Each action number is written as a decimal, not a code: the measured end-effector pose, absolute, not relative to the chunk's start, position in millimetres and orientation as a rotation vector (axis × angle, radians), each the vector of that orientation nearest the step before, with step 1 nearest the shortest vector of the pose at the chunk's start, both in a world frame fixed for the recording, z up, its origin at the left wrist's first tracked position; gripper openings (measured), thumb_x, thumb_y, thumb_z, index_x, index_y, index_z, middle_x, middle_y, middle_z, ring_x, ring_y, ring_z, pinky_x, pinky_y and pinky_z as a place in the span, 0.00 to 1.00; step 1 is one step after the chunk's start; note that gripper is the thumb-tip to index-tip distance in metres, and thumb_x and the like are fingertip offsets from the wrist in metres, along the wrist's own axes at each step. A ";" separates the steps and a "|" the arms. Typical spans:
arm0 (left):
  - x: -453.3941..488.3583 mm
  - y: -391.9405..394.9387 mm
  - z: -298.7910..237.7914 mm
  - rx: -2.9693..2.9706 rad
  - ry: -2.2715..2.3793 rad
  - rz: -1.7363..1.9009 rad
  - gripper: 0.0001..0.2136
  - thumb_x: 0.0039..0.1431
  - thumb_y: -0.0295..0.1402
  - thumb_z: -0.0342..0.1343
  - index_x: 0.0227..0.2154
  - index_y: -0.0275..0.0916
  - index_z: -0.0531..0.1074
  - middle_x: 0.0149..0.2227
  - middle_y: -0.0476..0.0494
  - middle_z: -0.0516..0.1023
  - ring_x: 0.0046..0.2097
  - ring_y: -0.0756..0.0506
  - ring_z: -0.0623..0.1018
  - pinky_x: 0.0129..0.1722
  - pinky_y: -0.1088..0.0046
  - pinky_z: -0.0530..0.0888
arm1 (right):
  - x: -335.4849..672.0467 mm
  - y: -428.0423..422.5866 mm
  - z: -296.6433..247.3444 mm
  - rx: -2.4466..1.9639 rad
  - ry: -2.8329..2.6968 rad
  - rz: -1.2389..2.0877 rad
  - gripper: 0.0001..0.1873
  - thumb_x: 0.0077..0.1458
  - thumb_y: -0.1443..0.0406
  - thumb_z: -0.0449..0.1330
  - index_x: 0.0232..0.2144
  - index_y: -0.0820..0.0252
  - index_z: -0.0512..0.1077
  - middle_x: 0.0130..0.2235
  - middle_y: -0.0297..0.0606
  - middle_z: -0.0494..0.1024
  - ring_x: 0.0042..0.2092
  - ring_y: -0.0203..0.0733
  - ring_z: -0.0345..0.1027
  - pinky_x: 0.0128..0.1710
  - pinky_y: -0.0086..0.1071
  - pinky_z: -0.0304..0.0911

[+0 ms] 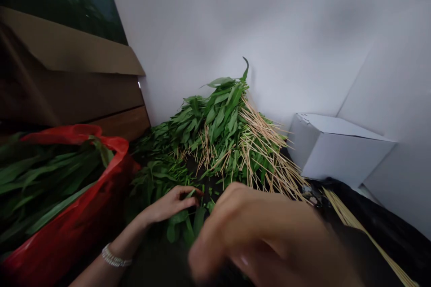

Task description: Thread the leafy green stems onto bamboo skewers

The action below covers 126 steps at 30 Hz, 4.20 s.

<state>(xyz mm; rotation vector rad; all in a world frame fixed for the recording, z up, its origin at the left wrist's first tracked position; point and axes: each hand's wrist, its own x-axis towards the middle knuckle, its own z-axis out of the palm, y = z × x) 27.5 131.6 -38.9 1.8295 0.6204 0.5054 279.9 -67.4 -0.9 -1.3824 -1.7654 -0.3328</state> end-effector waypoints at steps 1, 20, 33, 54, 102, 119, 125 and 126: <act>26.6 131.3 -36.5 1.766 0.605 0.515 0.25 0.56 0.54 0.52 0.42 0.36 0.77 0.34 0.43 0.79 0.38 0.44 0.75 0.41 0.71 0.69 | 267.3 -52.8 19.1 -1.385 -1.937 -0.139 0.12 0.63 0.58 0.52 0.41 0.45 0.75 0.38 0.35 0.78 0.36 0.42 0.74 0.30 0.33 0.69; 27.5 150.3 -51.3 1.934 0.983 0.909 0.09 0.55 0.36 0.57 0.33 0.35 0.78 0.31 0.44 0.78 0.33 0.47 0.75 0.34 0.74 0.68 | 242.7 13.0 -46.2 -2.241 -2.300 -0.226 0.19 0.48 0.82 0.50 0.34 0.62 0.75 0.38 0.44 0.78 0.36 0.42 0.75 0.27 0.27 0.57; 35.3 141.4 -68.3 2.359 1.235 0.780 0.03 0.52 0.29 0.59 0.29 0.39 0.77 0.32 0.46 0.74 0.34 0.47 0.73 0.35 0.74 0.66 | 238.2 12.6 -56.3 -1.872 -2.157 -0.481 0.12 0.51 0.78 0.52 0.30 0.58 0.70 0.29 0.37 0.73 0.33 0.47 0.69 0.33 0.36 0.59; 41.4 133.5 -52.5 1.191 0.610 0.871 0.13 0.43 0.34 0.70 0.31 0.36 0.75 0.28 0.49 0.78 0.26 0.56 0.71 0.28 0.81 0.66 | 229.5 9.3 -57.7 -1.444 -1.950 -0.639 0.18 0.63 0.72 0.45 0.50 0.66 0.69 0.31 0.39 0.72 0.33 0.41 0.67 0.33 0.33 0.59; 43.5 128.0 -47.3 1.384 0.727 0.772 0.14 0.41 0.39 0.70 0.28 0.34 0.79 0.25 0.45 0.80 0.25 0.52 0.73 0.26 0.78 0.67 | 225.6 7.8 -68.9 -1.437 -2.002 -0.598 0.21 0.59 0.75 0.45 0.51 0.69 0.69 0.33 0.42 0.76 0.31 0.39 0.71 0.31 0.31 0.67; 44.1 126.4 -52.3 1.357 0.661 0.694 0.13 0.43 0.39 0.69 0.28 0.34 0.79 0.26 0.44 0.81 0.25 0.52 0.73 0.26 0.79 0.67 | 219.8 9.3 -72.7 -1.392 -1.971 -0.527 0.18 0.61 0.75 0.43 0.47 0.68 0.69 0.32 0.40 0.77 0.32 0.39 0.73 0.32 0.30 0.65; 48.7 121.3 -53.9 1.416 0.602 0.618 0.13 0.43 0.39 0.69 0.28 0.34 0.79 0.26 0.44 0.80 0.25 0.51 0.73 0.26 0.78 0.68 | 215.1 11.5 -77.9 -1.396 -1.985 -0.426 0.16 0.63 0.74 0.42 0.45 0.65 0.68 0.31 0.39 0.75 0.33 0.39 0.73 0.34 0.31 0.64; 49.1 120.4 -53.9 1.429 0.585 0.593 0.13 0.43 0.39 0.69 0.28 0.34 0.79 0.26 0.45 0.80 0.26 0.51 0.73 0.26 0.78 0.68 | 214.5 11.9 -78.2 -1.396 -1.986 -0.408 0.16 0.63 0.74 0.43 0.45 0.65 0.68 0.31 0.38 0.75 0.33 0.39 0.72 0.34 0.31 0.64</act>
